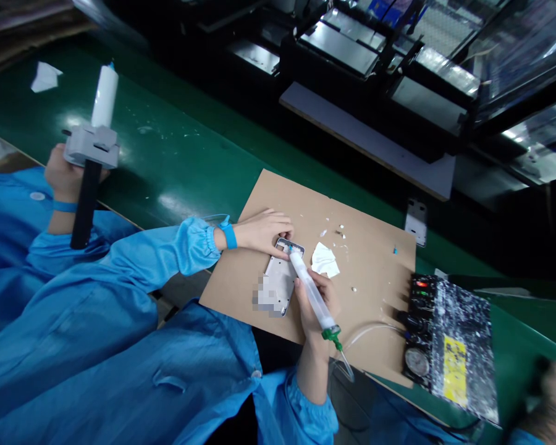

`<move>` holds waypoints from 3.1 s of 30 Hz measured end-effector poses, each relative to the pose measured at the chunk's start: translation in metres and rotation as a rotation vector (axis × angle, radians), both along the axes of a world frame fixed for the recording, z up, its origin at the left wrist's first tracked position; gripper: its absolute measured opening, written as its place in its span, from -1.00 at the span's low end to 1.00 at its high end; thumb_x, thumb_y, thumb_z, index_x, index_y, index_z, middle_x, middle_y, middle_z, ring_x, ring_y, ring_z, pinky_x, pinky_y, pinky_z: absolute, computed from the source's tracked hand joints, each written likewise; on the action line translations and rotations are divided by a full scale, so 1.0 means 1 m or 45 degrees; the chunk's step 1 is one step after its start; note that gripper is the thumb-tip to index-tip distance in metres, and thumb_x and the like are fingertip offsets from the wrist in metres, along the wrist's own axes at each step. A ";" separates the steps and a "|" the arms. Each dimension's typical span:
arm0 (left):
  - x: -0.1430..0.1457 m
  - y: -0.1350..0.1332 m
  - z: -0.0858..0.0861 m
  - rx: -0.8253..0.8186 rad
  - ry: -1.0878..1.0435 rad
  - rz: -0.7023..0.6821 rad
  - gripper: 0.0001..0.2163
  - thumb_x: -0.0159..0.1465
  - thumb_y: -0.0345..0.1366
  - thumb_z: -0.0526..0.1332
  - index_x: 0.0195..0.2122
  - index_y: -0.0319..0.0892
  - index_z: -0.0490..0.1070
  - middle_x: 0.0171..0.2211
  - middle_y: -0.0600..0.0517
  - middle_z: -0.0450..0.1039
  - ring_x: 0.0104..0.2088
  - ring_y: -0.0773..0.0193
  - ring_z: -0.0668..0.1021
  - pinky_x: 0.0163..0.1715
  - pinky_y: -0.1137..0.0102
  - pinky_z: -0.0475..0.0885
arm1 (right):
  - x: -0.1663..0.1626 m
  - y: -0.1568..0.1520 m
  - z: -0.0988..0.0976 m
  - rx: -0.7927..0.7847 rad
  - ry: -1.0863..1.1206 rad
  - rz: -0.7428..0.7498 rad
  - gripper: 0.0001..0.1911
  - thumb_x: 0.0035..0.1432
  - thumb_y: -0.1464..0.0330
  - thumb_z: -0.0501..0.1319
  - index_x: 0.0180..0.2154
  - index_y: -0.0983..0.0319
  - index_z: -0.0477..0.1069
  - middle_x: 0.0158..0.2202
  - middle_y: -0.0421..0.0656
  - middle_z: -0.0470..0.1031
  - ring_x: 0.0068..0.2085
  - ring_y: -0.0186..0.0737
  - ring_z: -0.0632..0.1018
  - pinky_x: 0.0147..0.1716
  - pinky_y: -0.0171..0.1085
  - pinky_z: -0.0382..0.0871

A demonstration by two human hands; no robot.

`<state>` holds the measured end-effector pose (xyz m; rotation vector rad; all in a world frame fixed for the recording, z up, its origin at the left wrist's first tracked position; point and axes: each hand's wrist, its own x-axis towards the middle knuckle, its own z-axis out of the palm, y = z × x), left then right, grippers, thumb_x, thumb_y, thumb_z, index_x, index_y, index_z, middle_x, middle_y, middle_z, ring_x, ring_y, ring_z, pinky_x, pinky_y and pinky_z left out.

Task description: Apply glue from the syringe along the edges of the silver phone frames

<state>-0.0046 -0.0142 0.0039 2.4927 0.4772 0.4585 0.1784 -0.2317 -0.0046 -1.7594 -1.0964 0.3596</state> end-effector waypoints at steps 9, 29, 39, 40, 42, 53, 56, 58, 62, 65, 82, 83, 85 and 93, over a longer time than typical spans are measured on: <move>0.000 0.000 -0.001 -0.013 -0.036 -0.001 -0.62 0.35 0.14 0.41 -0.19 -0.08 0.47 -0.18 0.02 0.59 -0.10 0.08 0.57 -0.06 0.18 0.24 | -0.001 0.001 -0.002 -0.010 0.059 -0.012 -0.44 0.10 -0.09 0.54 -0.10 0.22 0.66 -0.14 0.04 0.75 -0.25 -0.01 0.72 -0.24 -0.08 0.67; 0.000 0.000 -0.001 -0.002 -0.008 -0.007 -0.62 0.38 0.13 0.40 -0.18 -0.09 0.47 -0.17 0.01 0.59 -0.11 0.09 0.55 -0.04 0.19 0.24 | -0.001 0.003 0.002 0.023 -0.027 -0.030 -0.46 0.14 -0.09 0.53 -0.12 0.22 0.68 -0.15 0.03 0.75 -0.21 0.00 0.74 -0.22 -0.09 0.67; 0.000 0.001 0.001 -0.018 -0.009 -0.015 -0.61 0.38 0.15 0.37 -0.17 -0.09 0.48 -0.17 0.01 0.60 -0.10 0.08 0.54 -0.05 0.21 0.22 | -0.001 0.003 0.000 0.020 0.023 -0.023 -0.44 0.13 -0.10 0.54 -0.10 0.22 0.67 -0.15 0.02 0.74 -0.22 0.00 0.73 -0.21 -0.07 0.66; 0.000 0.001 0.001 -0.018 -0.009 -0.015 -0.61 0.38 0.15 0.36 -0.17 -0.09 0.48 -0.17 0.01 0.60 -0.10 0.08 0.54 -0.05 0.21 0.22 | -0.001 0.003 0.000 0.029 0.007 -0.026 -0.44 0.13 -0.10 0.54 -0.10 0.22 0.67 -0.14 0.02 0.74 -0.21 0.01 0.73 -0.19 -0.06 0.67; 0.000 0.001 0.001 -0.015 -0.002 -0.010 -0.61 0.38 0.15 0.37 -0.17 -0.09 0.48 -0.17 0.01 0.60 -0.10 0.09 0.54 -0.04 0.21 0.22 | -0.002 0.003 0.002 0.038 -0.029 -0.025 -0.46 0.14 -0.08 0.53 -0.11 0.23 0.67 -0.14 0.02 0.74 -0.18 0.02 0.73 -0.16 -0.04 0.67; 0.000 0.001 0.000 -0.012 -0.007 -0.007 -0.62 0.36 0.13 0.40 -0.18 -0.10 0.49 -0.18 0.01 0.58 -0.11 0.10 0.54 -0.03 0.21 0.23 | -0.002 0.002 0.007 0.022 0.011 -0.025 -0.52 0.15 -0.01 0.53 -0.10 0.23 0.65 -0.16 0.01 0.75 -0.24 -0.05 0.72 -0.25 -0.14 0.64; 0.000 0.001 0.000 -0.010 -0.006 -0.009 -0.62 0.36 0.13 0.40 -0.18 -0.10 0.49 -0.19 0.01 0.58 -0.12 0.10 0.54 -0.04 0.21 0.23 | -0.002 0.002 0.005 0.027 0.023 -0.027 -0.50 0.15 -0.03 0.53 -0.11 0.22 0.66 -0.16 0.01 0.74 -0.24 -0.05 0.71 -0.24 -0.12 0.64; 0.000 0.001 0.000 -0.009 -0.003 -0.008 -0.62 0.36 0.12 0.40 -0.18 -0.10 0.49 -0.19 0.01 0.58 -0.13 0.10 0.54 -0.05 0.22 0.23 | -0.002 0.001 0.004 0.023 0.028 -0.030 -0.49 0.15 -0.05 0.53 -0.10 0.22 0.66 -0.15 0.02 0.74 -0.22 -0.03 0.72 -0.21 -0.10 0.65; 0.000 0.001 0.000 -0.007 0.005 -0.009 -0.62 0.36 0.13 0.40 -0.18 -0.10 0.49 -0.19 0.01 0.58 -0.12 0.10 0.55 -0.05 0.22 0.23 | -0.002 0.000 0.006 0.006 0.034 -0.013 -0.50 0.17 -0.03 0.52 -0.08 0.22 0.64 -0.13 0.02 0.74 -0.21 -0.05 0.72 -0.20 -0.12 0.64; 0.000 0.001 0.001 -0.006 0.012 -0.009 -0.61 0.37 0.14 0.38 -0.18 -0.10 0.48 -0.19 0.01 0.58 -0.11 0.09 0.54 -0.04 0.22 0.23 | -0.002 0.000 0.009 0.018 0.028 0.005 -0.54 0.19 0.02 0.52 -0.07 0.23 0.64 -0.13 0.01 0.75 -0.22 -0.06 0.72 -0.21 -0.14 0.64; 0.000 0.001 0.001 -0.022 0.007 -0.009 -0.59 0.38 0.19 0.35 -0.18 -0.09 0.48 -0.18 0.00 0.59 -0.12 0.09 0.54 -0.05 0.21 0.23 | -0.005 0.001 0.014 0.005 0.031 -0.005 -0.54 0.21 0.02 0.51 -0.08 0.25 0.64 -0.20 0.01 0.75 -0.27 -0.05 0.73 -0.26 -0.13 0.65; 0.000 0.001 0.001 -0.025 0.004 -0.009 -0.59 0.37 0.18 0.35 -0.18 -0.09 0.48 -0.18 0.00 0.59 -0.12 0.09 0.54 -0.05 0.20 0.23 | -0.005 0.001 0.014 0.005 0.032 -0.008 -0.55 0.21 0.03 0.51 -0.08 0.25 0.64 -0.20 0.02 0.75 -0.28 -0.05 0.72 -0.26 -0.13 0.64; 0.000 0.001 0.001 -0.031 -0.002 -0.009 -0.60 0.36 0.18 0.36 -0.18 -0.09 0.48 -0.18 0.00 0.60 -0.12 0.09 0.54 -0.05 0.20 0.23 | -0.005 0.002 0.013 0.010 0.033 -0.021 -0.54 0.20 0.02 0.52 -0.10 0.25 0.64 -0.20 0.02 0.75 -0.29 -0.06 0.72 -0.28 -0.13 0.63; -0.001 0.001 0.002 -0.028 0.009 -0.011 -0.60 0.37 0.17 0.37 -0.18 -0.10 0.48 -0.17 -0.01 0.60 -0.12 0.08 0.53 -0.04 0.21 0.22 | -0.004 0.002 0.010 0.013 0.038 -0.029 -0.52 0.20 -0.02 0.50 -0.09 0.24 0.63 -0.13 0.04 0.75 -0.22 -0.02 0.74 -0.20 -0.09 0.67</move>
